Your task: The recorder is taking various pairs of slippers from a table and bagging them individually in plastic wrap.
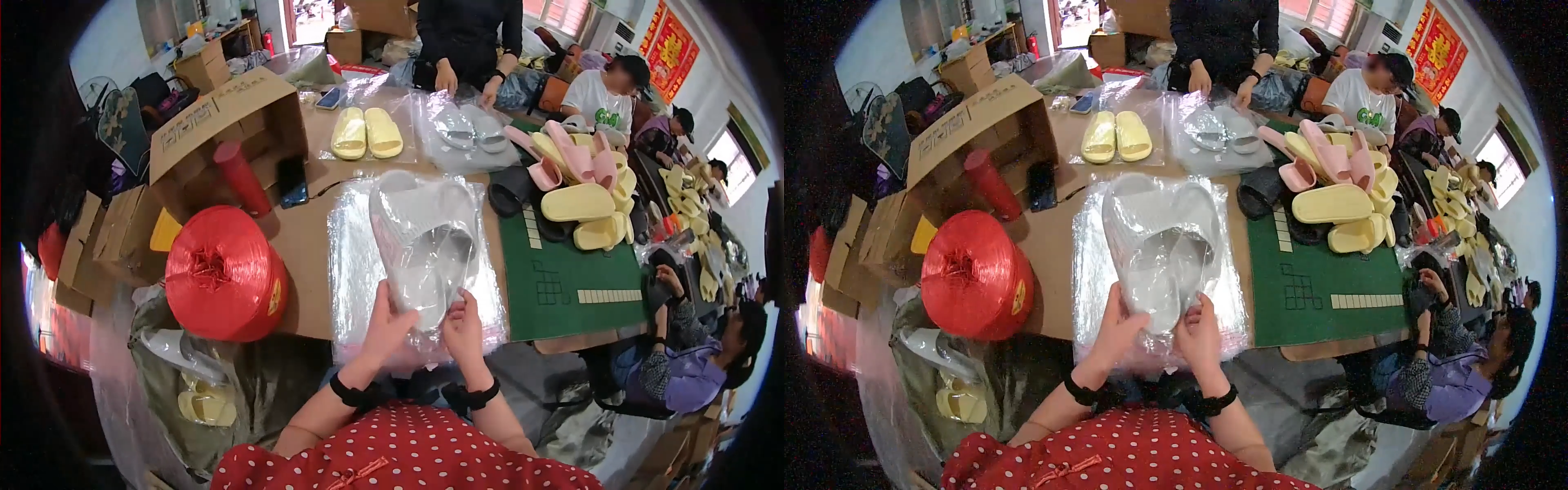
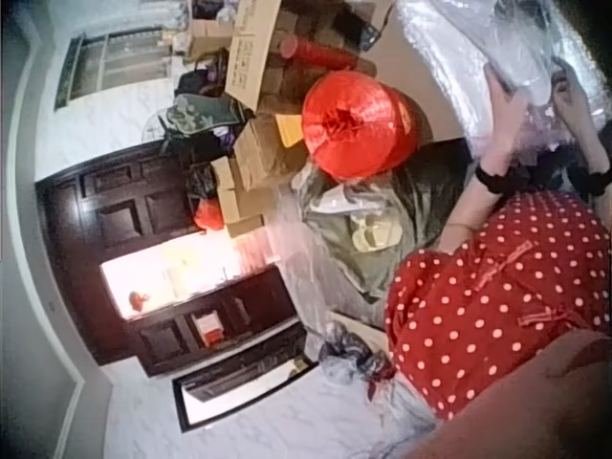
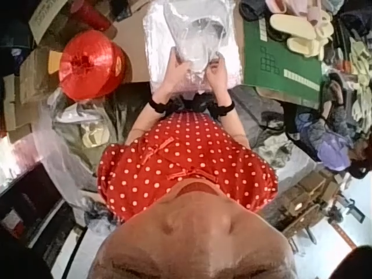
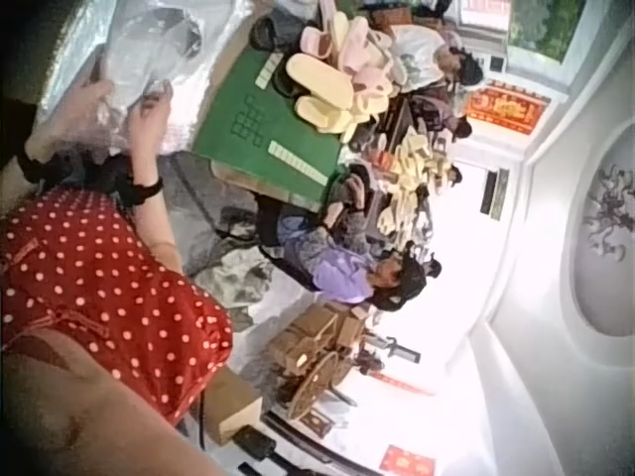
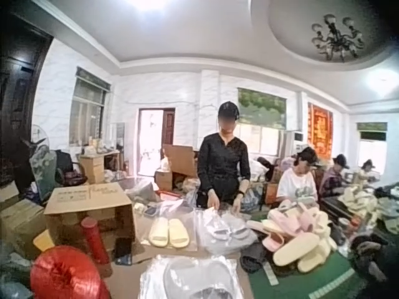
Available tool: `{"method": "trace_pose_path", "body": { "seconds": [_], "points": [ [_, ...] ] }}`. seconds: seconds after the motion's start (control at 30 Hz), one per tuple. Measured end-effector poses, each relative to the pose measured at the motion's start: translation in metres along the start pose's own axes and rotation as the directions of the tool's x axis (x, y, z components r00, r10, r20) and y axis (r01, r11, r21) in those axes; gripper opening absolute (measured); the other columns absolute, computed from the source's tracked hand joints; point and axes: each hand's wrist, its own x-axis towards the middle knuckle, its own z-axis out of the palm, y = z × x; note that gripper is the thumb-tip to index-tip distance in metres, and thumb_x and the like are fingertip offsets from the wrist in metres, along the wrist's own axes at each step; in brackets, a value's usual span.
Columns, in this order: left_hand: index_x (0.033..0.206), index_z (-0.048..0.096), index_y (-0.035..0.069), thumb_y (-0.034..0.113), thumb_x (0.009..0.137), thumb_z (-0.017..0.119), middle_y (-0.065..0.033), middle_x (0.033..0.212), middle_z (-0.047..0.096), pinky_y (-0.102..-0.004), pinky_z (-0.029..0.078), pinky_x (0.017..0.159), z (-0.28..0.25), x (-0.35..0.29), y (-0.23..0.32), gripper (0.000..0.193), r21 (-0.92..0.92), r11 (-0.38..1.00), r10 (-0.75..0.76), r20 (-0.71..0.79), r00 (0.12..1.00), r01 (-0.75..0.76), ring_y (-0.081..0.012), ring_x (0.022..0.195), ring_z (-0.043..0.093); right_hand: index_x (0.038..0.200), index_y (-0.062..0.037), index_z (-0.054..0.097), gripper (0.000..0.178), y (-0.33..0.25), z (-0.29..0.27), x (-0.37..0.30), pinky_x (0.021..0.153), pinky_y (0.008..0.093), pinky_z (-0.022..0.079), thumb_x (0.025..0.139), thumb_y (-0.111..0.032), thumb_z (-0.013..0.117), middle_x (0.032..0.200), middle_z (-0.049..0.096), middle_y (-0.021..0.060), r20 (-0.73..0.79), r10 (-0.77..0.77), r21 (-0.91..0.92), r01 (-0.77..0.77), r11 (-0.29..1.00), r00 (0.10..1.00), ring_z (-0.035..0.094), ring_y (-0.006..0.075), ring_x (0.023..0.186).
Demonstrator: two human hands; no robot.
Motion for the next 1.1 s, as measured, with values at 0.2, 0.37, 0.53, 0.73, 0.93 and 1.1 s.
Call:
{"method": "trace_pose_path", "body": {
  "seconds": [0.2, 0.37, 0.53, 0.73, 0.93, 1.1],
  "points": [
    [0.142, 0.033, 0.004, 0.001, 0.086, 0.066, -0.0098, 0.130, 0.050, -0.0329, 0.044, 0.101, -0.017, -0.027, 0.026, 0.065, -0.042, 0.992, 0.115, -0.095, 0.989, -0.120, -0.0179, 0.120, 0.051, 0.145, -0.0014, 0.041, 0.064, -0.040, 0.004, -0.024, 0.070, 0.0211, 0.048, 0.085, 0.008, 0.060, 0.103, 0.058, 0.0061, 0.153, -0.236, 0.238, 0.196, 0.951, 0.960, 0.056, 0.0106, 0.086],
    [0.147, 0.032, 0.001, 0.003, 0.087, 0.067, -0.0095, 0.136, 0.048, -0.0341, 0.039, 0.106, -0.051, -0.075, 0.073, 0.069, 0.038, 0.972, 0.232, -0.315, 0.920, -0.232, -0.0183, 0.127, 0.047, 0.143, -0.0042, 0.047, 0.059, -0.059, -0.009, -0.031, 0.076, 0.0254, 0.046, 0.087, -0.001, 0.064, 0.114, 0.062, 0.0072, 0.238, -0.336, 0.185, 0.297, 0.937, 0.911, 0.056, 0.0117, 0.090],
    [0.151, 0.031, 0.002, 0.002, 0.092, 0.065, -0.0127, 0.145, 0.045, -0.0393, 0.042, 0.107, -0.161, -0.187, 0.093, 0.068, 0.719, 0.662, 0.747, -0.612, 0.260, -0.210, -0.0239, 0.129, 0.048, 0.129, -0.0014, 0.059, 0.041, -0.037, 0.005, -0.011, 0.074, 0.0263, 0.044, 0.088, -0.002, 0.063, 0.106, 0.063, 0.0059, 0.141, -0.207, 0.119, 0.191, 0.974, 0.968, 0.055, 0.0121, 0.089],
    [0.141, 0.043, -0.001, 0.002, 0.087, 0.063, -0.0170, 0.131, 0.056, -0.0355, 0.044, 0.101, -0.245, -0.295, 0.162, 0.057, 0.775, 0.498, 0.845, -0.534, -0.019, 0.390, -0.0228, 0.118, 0.056, 0.120, -0.0005, 0.063, 0.030, -0.011, 0.010, 0.008, 0.069, 0.0238, 0.042, 0.090, -0.004, 0.063, 0.099, 0.062, 0.0044, 0.141, -0.153, 0.097, 0.140, 0.985, 0.978, 0.053, 0.0104, 0.084],
    [0.131, 0.049, -0.002, 0.005, 0.081, 0.064, -0.0168, 0.117, 0.063, -0.0388, 0.052, 0.087, -0.327, -0.308, 0.045, 0.052, 0.391, 0.859, 0.360, -0.920, 0.154, 0.330, -0.0277, 0.099, 0.064, 0.111, -0.0006, 0.066, 0.021, -0.011, 0.014, 0.008, 0.064, 0.0243, 0.042, 0.091, -0.005, 0.064, 0.095, 0.062, 0.0039, 0.181, -0.224, 0.007, 0.226, 0.974, 0.958, 0.052, 0.0106, 0.077],
    [0.125, 0.050, -0.003, 0.014, 0.078, 0.066, -0.0235, 0.114, 0.064, -0.0429, 0.050, 0.090, -0.368, -0.210, -0.019, 0.052, 0.399, 0.573, 0.303, -0.915, 0.267, 0.716, -0.0347, 0.106, 0.063, 0.108, -0.0016, 0.066, 0.018, 0.003, 0.011, 0.008, 0.064, 0.0240, 0.043, 0.091, -0.006, 0.064, 0.093, 0.062, 0.0033, 0.130, -0.215, -0.028, 0.221, 0.975, 0.968, 0.052, 0.0107, 0.077]
  ]
}}
